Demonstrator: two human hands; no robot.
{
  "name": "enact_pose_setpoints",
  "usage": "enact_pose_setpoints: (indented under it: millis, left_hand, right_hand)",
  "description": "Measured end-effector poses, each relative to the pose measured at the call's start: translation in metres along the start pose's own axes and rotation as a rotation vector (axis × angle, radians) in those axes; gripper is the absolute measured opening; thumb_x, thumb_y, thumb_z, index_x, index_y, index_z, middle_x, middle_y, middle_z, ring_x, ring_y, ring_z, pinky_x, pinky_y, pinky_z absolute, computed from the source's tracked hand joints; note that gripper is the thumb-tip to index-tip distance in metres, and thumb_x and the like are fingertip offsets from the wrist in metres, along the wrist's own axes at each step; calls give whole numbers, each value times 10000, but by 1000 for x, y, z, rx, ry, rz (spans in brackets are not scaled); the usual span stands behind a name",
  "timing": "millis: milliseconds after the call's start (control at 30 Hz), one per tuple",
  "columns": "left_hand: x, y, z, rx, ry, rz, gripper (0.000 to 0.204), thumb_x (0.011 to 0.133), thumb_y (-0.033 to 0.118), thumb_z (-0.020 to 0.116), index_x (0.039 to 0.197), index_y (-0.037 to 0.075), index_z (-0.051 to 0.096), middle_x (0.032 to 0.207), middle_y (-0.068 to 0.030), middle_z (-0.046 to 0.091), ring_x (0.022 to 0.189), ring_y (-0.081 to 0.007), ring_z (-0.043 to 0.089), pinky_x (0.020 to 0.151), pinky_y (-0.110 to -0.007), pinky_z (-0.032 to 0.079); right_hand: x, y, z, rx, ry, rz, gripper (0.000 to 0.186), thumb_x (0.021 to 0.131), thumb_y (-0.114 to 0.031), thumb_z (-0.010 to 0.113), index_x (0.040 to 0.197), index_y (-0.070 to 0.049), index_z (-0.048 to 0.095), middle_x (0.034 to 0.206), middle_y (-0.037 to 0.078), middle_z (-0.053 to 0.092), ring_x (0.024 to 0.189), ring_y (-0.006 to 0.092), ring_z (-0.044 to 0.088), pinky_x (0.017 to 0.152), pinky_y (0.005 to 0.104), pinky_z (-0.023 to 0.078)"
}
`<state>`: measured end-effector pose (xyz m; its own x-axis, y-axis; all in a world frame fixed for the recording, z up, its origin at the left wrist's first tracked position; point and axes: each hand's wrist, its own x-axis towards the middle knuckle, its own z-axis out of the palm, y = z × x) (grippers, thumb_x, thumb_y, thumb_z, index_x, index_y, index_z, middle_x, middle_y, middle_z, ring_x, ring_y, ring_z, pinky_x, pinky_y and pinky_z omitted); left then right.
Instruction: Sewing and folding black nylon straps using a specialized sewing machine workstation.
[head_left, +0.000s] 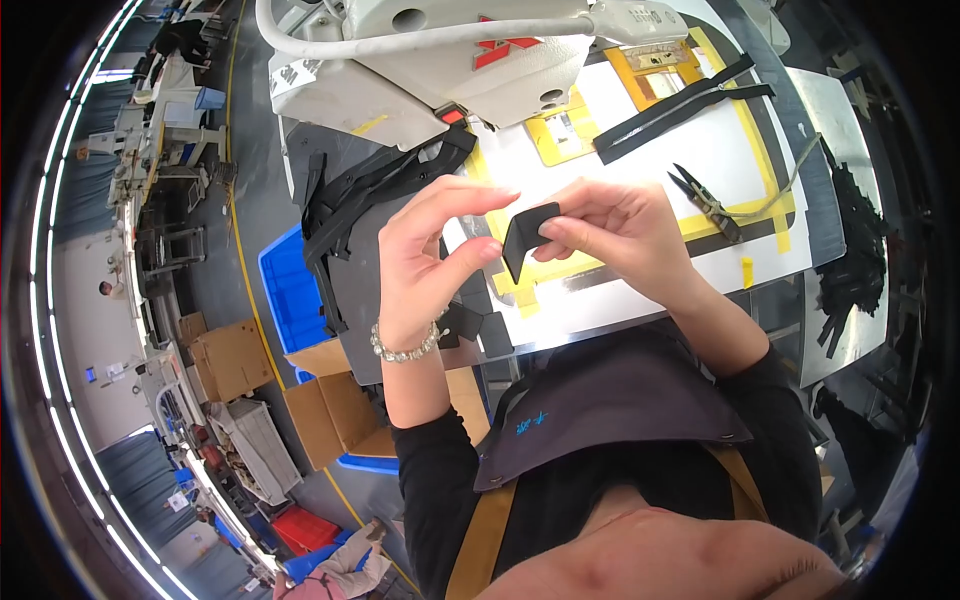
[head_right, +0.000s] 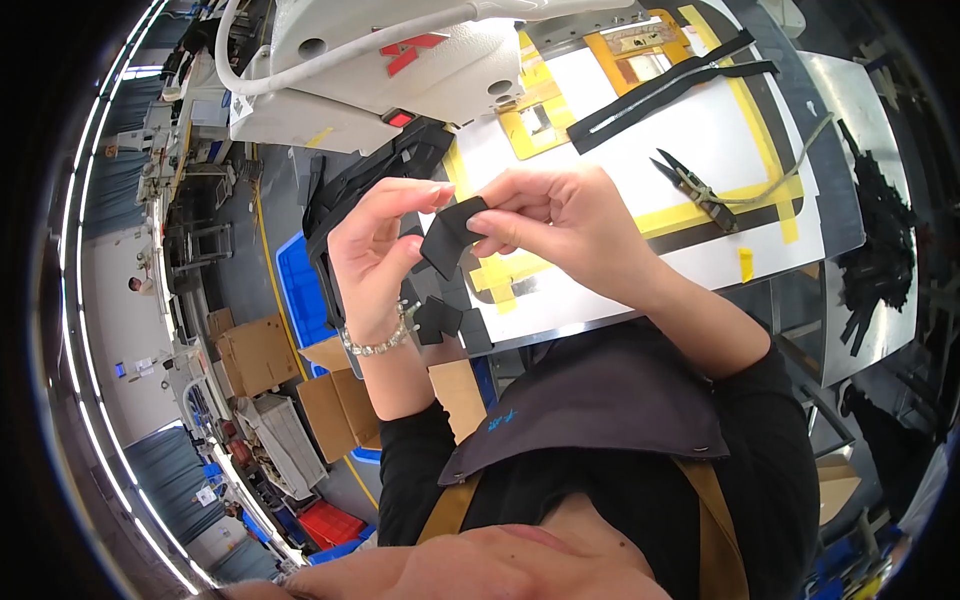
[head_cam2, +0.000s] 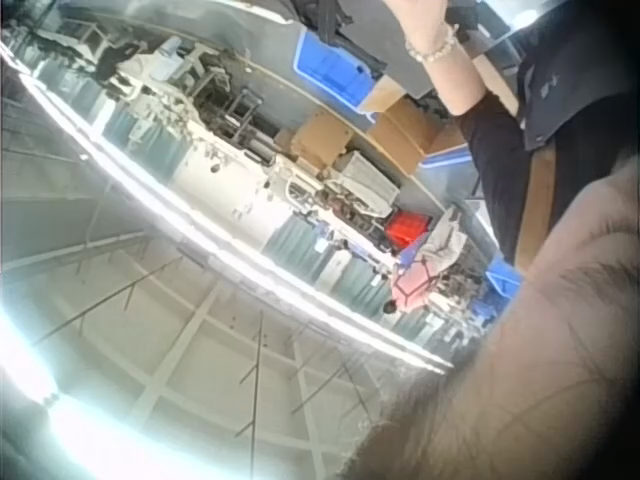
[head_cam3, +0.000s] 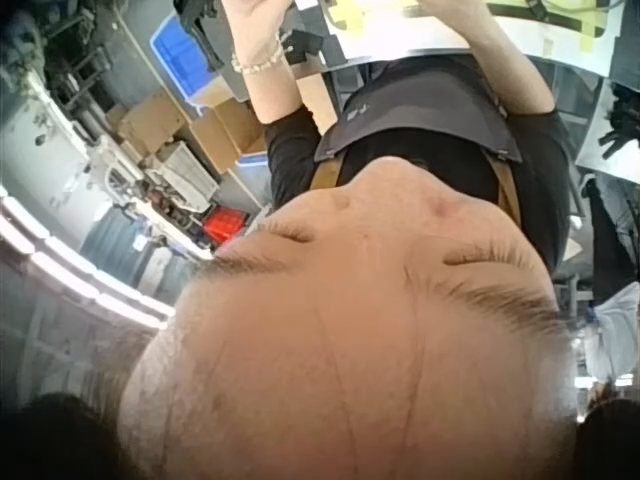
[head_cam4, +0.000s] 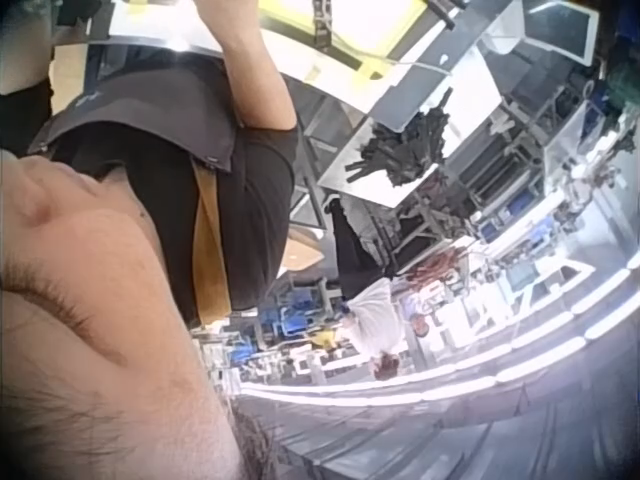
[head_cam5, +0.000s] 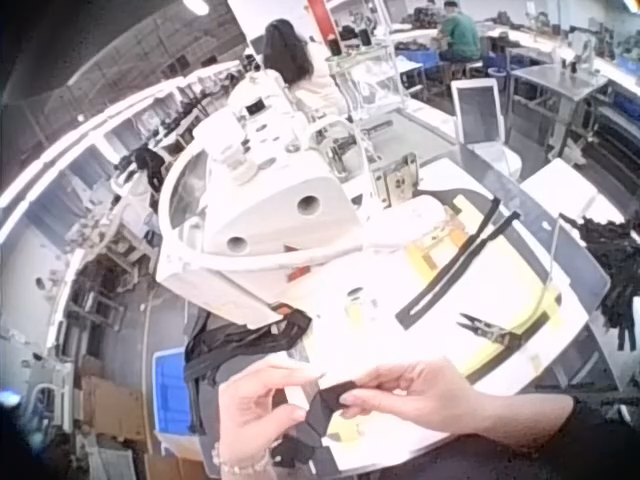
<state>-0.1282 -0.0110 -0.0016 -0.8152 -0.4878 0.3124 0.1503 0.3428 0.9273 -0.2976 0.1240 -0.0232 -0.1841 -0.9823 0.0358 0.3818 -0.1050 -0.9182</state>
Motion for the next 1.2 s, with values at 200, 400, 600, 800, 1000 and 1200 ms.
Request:
enact_pose_setpoints:
  millis: [200,400,600,800,1000,1200]
  left_hand:
    - [6,-11,0,-196,-44,-24,348,710,1,762,1049,-23,688,1038,-138,695,982,-218,652,888,-321,489]
    - [9,-7,3,-148,-58,-3,275,682,-16,781,949,-18,713,979,-127,710,929,-201,669,820,-294,505]
    - [9,9,18,66,152,-13,152,688,-56,780,823,-18,723,832,-108,718,774,-154,670,714,-253,500]
    - [0,-1,33,-51,403,-22,142,712,-98,760,825,-28,711,837,-118,710,770,-136,652,712,-228,483]
    - [-4,-11,45,-215,531,42,154,727,-133,733,833,-29,691,888,-137,699,792,-139,651,731,-239,495]
    - [-8,-15,63,-345,641,54,108,759,-111,730,805,-33,671,899,-134,691,769,-119,649,695,-224,514]
  right_hand:
    - [0,-8,2,-78,50,-65,66,877,24,659,902,68,616,847,90,690,799,136,708,710,222,572]
    - [1,-3,3,-190,66,-136,70,876,10,671,887,62,626,822,75,690,771,113,698,679,208,558]
    - [3,2,-3,-107,72,-55,132,865,-7,692,977,53,659,847,73,694,788,108,688,714,218,555]
    - [2,6,2,-2,-12,-149,337,842,4,709,1158,69,609,1010,110,693,902,133,681,833,253,553]
    - [4,13,5,141,123,-6,348,806,34,729,1135,83,623,1007,144,700,867,145,679,839,276,552]
    - [2,24,11,230,217,-63,250,847,34,683,1088,79,637,931,154,709,847,168,702,749,251,564]
